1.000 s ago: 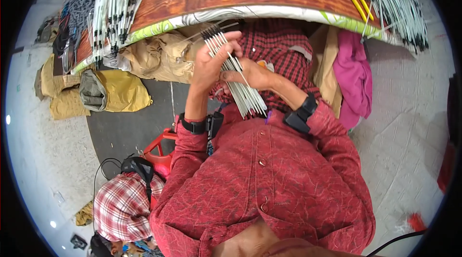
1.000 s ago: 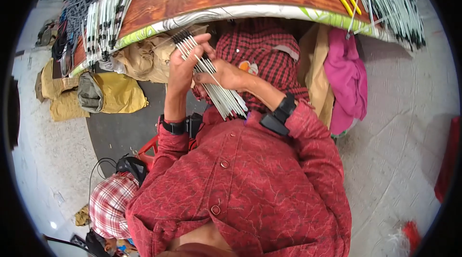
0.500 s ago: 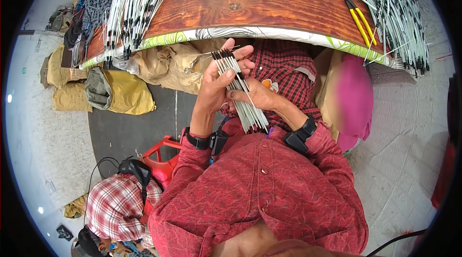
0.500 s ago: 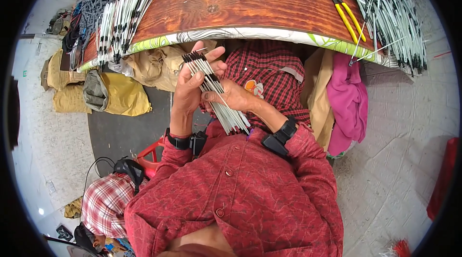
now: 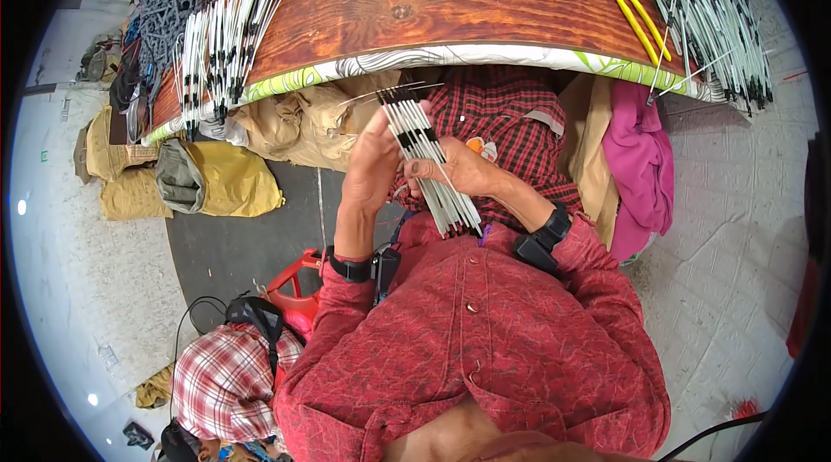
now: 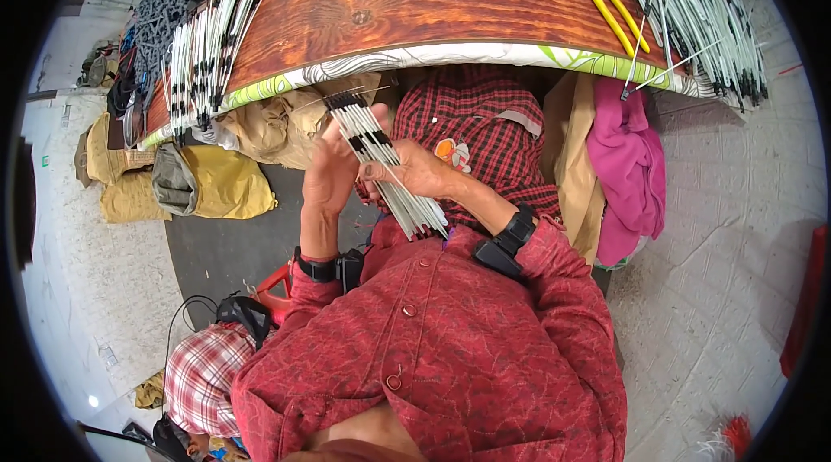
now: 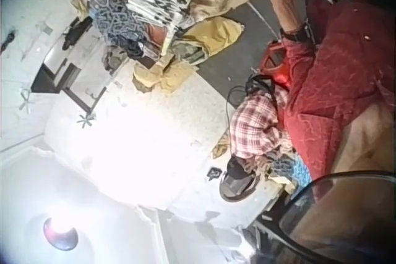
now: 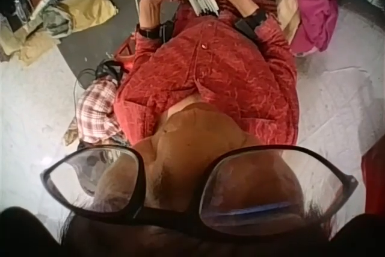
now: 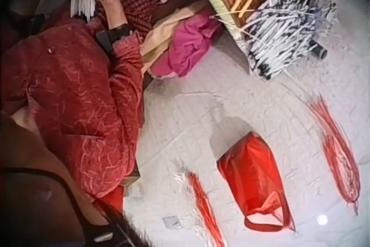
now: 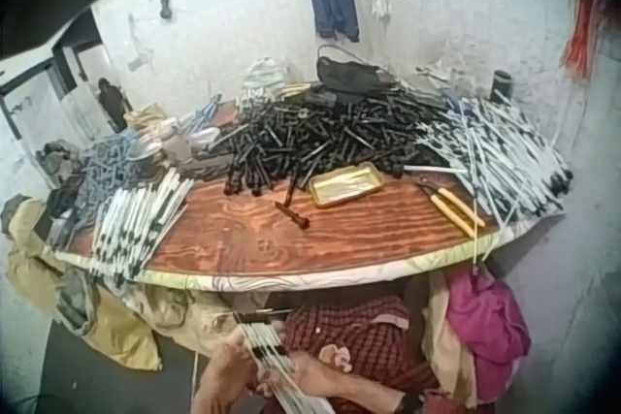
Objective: The person threads a wire through black plastic components and slides a bundle of white rods onto it. They then fit a black plastic cap onto the rods and trim the excess wire with yellow-handled pliers.
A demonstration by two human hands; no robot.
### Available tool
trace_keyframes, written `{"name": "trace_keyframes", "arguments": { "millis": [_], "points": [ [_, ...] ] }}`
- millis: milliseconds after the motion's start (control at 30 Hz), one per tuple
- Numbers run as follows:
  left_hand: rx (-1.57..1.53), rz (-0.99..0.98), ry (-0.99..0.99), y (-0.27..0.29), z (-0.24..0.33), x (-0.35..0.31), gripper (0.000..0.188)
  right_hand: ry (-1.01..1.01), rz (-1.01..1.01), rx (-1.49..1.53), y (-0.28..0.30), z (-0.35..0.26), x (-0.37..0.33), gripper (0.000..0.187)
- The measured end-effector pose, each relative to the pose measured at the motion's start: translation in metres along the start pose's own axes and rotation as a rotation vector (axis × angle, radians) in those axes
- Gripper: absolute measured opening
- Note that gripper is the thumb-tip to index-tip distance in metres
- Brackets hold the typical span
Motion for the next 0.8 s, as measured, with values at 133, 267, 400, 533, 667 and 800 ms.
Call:
{"name": "trace_keyframes", "arguments": {
  "millis": [133,267,400,533,667,800],
  "points": [
    [0.267,-0.240,0.200,-0.018,0.005,0.020,0.056,-0.056,-0.025,-0.132,-0.002,0.001,0.003,0.036],
    [0.272,-0.318,0.142,-0.039,0.011,0.030,0.038,-0.014,0.045,-0.088,0.002,-0.008,0.001,0.056],
    [0.210,-0.294,0.132,-0.042,0.014,0.033,0.030,-0.015,0.114,-0.413,0.010,-0.018,0.001,0.081],
    [0.260,-0.159,0.169,-0.029,0.002,0.028,0.030,0.102,0.128,-0.323,0.002,-0.040,-0.003,0.092],
    [0.236,-0.066,0.190,-0.024,-0.001,0.022,0.030,-0.212,-0.019,-0.028,0.007,-0.013,-0.010,0.094],
    [0.172,-0.057,0.218,-0.017,-0.001,0.019,0.029,-0.290,-0.178,-0.444,0.030,-0.013,-0.024,0.075]
  ]
}}
Point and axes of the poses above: each hand's wrist, its own x-axis towards the middle knuckle, its own y-axis out of the back of the hand, z = x × y, the point moved 6 cm from there along x, towards the middle knuckle, and after that the axes turned 13 degrees about -z, right-handed, at the moved point
